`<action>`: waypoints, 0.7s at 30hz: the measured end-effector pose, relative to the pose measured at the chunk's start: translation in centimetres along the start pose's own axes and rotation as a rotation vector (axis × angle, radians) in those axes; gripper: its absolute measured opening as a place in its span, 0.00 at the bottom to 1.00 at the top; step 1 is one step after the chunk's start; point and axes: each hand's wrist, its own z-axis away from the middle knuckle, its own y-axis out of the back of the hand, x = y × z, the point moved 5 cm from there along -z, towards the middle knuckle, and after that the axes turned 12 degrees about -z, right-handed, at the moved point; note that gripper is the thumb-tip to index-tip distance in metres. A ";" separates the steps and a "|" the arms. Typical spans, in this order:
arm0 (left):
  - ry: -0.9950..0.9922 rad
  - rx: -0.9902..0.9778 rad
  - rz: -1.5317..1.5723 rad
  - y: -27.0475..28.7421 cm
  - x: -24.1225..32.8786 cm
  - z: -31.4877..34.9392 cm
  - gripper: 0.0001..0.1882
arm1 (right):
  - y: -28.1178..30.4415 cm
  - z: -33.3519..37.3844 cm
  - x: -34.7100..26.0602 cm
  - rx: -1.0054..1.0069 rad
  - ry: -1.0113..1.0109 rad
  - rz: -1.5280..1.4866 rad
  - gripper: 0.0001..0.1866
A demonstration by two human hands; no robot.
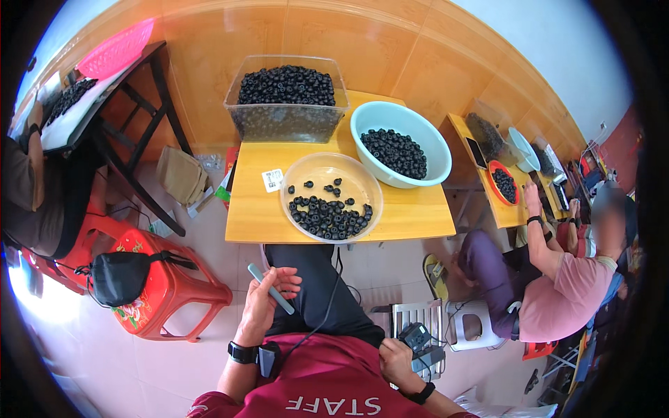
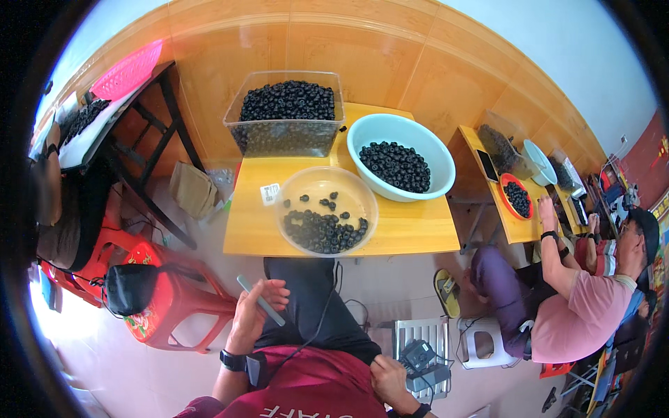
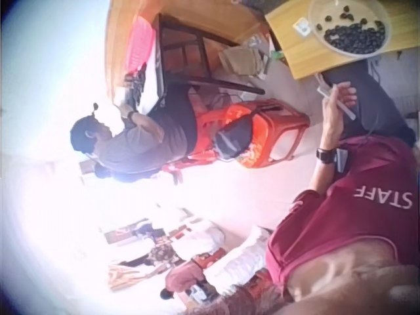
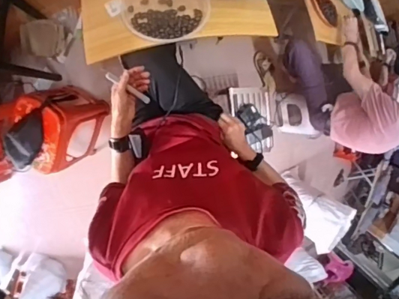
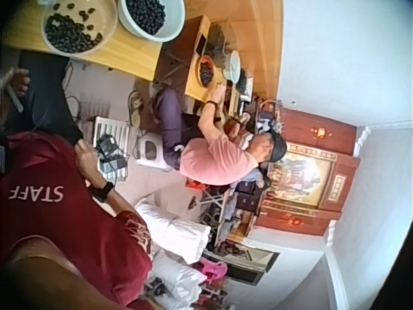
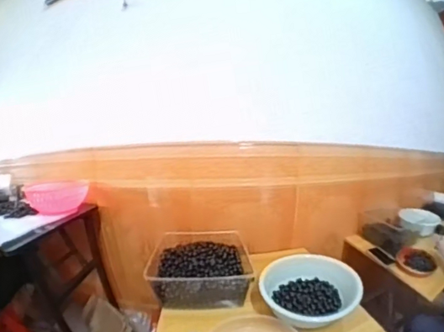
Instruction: Sorting and trimming small black round parts from a tray into a bowl using a hand tool.
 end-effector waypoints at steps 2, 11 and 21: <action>0.006 0.033 -0.015 0.1 0.2 0.2 0.23 | 0.4 -0.2 -0.2 0.040 0.002 -0.045 0.06; -0.055 0.028 -0.073 -0.4 0.9 -0.5 0.21 | 5.5 1.1 5.4 -0.015 -0.417 -0.567 0.04; -0.033 -0.492 -0.301 -10.6 5.6 -0.5 0.18 | 9.6 -11.8 -0.3 0.160 -0.421 -1.438 0.06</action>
